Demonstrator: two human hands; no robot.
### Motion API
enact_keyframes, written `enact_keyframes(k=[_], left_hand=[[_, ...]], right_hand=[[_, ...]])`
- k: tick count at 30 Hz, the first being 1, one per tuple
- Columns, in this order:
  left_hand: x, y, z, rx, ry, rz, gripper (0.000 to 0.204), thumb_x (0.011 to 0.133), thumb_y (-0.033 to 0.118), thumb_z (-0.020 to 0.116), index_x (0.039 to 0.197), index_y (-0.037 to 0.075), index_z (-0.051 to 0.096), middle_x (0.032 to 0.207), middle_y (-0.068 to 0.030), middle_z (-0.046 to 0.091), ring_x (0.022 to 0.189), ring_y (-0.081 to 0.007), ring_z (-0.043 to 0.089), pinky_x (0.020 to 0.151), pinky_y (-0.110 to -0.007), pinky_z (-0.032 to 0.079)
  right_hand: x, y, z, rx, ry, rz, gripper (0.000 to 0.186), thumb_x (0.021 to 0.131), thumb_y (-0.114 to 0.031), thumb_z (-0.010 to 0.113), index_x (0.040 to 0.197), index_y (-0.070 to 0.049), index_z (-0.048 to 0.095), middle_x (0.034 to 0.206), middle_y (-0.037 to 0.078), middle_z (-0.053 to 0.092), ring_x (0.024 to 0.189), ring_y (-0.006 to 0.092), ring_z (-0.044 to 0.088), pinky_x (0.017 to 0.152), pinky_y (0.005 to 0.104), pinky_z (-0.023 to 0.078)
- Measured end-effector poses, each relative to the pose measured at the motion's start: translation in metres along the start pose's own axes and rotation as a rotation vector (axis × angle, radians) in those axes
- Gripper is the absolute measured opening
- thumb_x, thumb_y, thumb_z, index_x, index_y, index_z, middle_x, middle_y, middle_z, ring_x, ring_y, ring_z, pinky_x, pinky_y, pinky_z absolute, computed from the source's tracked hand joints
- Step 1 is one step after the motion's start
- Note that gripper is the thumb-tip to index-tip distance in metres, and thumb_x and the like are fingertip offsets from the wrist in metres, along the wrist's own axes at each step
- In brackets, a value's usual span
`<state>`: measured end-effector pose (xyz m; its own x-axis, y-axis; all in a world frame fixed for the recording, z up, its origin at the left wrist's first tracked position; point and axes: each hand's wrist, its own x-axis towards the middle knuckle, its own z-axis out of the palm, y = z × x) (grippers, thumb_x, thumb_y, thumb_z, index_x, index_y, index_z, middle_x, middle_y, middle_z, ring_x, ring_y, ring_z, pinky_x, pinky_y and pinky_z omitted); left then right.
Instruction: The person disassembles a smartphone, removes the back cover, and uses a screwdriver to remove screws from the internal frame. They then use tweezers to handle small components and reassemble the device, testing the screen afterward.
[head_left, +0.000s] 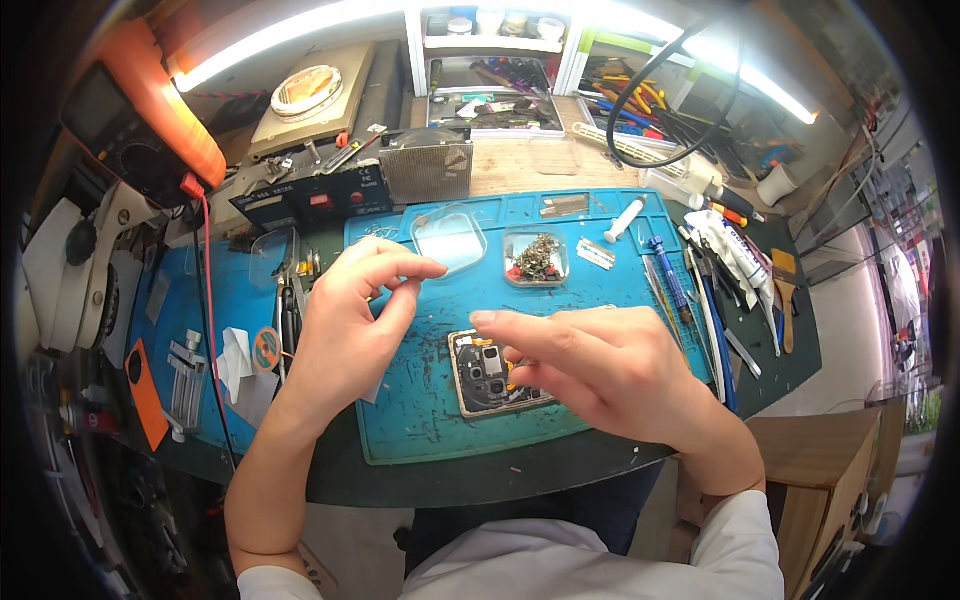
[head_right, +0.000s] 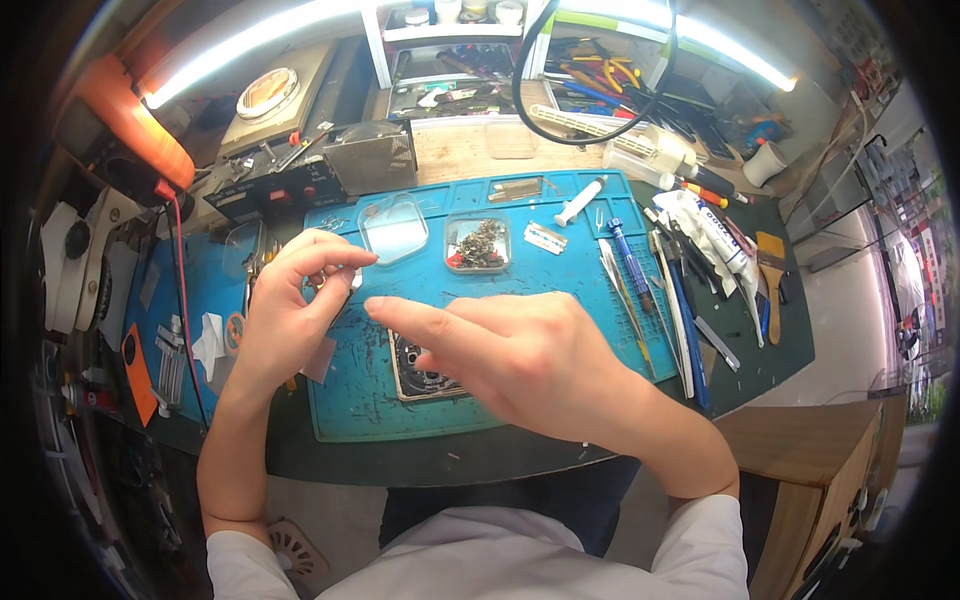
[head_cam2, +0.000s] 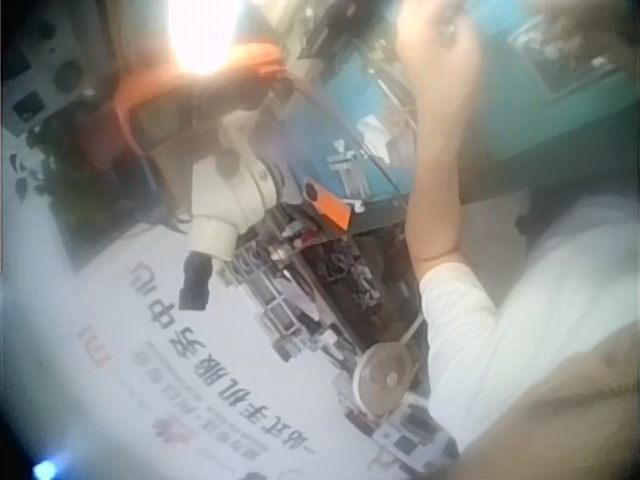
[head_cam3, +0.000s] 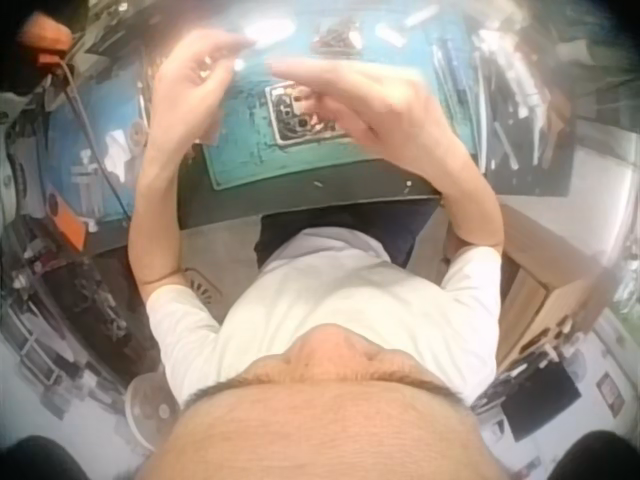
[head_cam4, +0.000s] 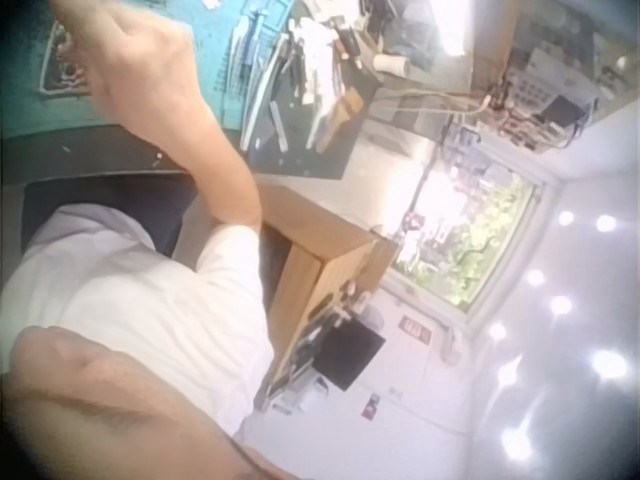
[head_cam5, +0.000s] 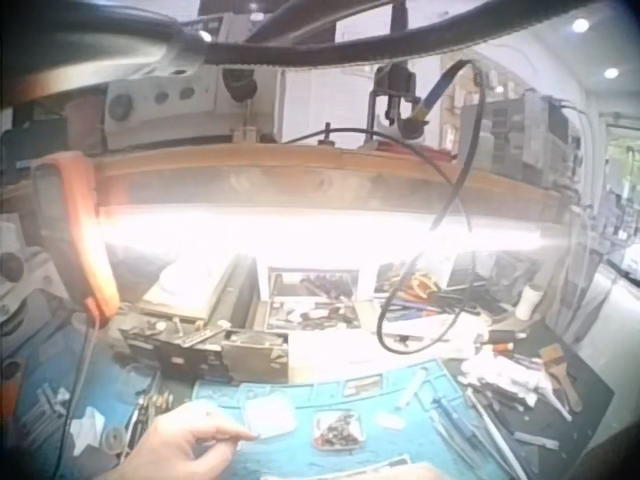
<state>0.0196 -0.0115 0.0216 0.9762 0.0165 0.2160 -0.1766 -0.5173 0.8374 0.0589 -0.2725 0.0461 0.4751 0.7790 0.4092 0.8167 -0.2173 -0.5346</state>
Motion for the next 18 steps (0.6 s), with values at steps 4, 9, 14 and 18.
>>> enact_keyframes(k=[4,9,14,18], left_hand=[[-0.002,0.001,0.000,0.015,-0.046,0.000,0.022,0.098,-0.002,0.064,0.114,0.002,0.078,0.105,-0.0054,0.070,0.091,-0.0138,0.063,0.079,-0.028,0.050],[-0.011,0.015,-0.002,0.026,-0.315,-0.072,0.038,0.098,0.005,0.072,0.136,0.003,0.068,0.112,-0.0067,0.070,0.098,-0.0162,0.064,0.085,-0.031,0.052],[-0.032,0.018,0.010,0.353,-0.471,0.213,0.107,0.075,0.024,0.096,0.163,0.007,0.038,0.145,-0.0190,0.054,0.138,-0.0391,0.048,0.120,-0.048,0.038],[-0.039,0.024,0.020,0.410,-0.425,0.293,0.107,0.073,0.021,0.097,0.162,0.003,0.038,0.138,-0.0192,0.055,0.128,-0.0398,0.052,0.112,-0.047,0.045]], right_hand=[[0.001,0.002,0.009,0.026,0.097,-0.059,0.064,0.090,0.001,0.074,0.151,-0.014,0.061,0.089,0.007,0.075,0.077,0.0247,0.074,0.067,0.0359,0.060],[-0.001,0.006,-0.004,0.133,0.260,0.096,0.064,0.096,0.007,0.070,0.156,-0.001,0.051,0.086,0.010,0.073,0.078,0.0174,0.075,0.075,0.0307,0.060],[-0.044,0.011,-0.038,-0.202,0.285,0.512,0.048,0.093,-0.009,0.078,0.139,-0.009,0.064,0.085,0.009,0.072,0.075,0.0260,0.073,0.066,0.0379,0.057],[-0.091,0.033,-0.037,-0.473,0.243,0.474,0.035,0.092,-0.013,0.080,0.126,-0.008,0.071,0.091,0.009,0.074,0.081,0.0283,0.072,0.073,0.0389,0.058]])
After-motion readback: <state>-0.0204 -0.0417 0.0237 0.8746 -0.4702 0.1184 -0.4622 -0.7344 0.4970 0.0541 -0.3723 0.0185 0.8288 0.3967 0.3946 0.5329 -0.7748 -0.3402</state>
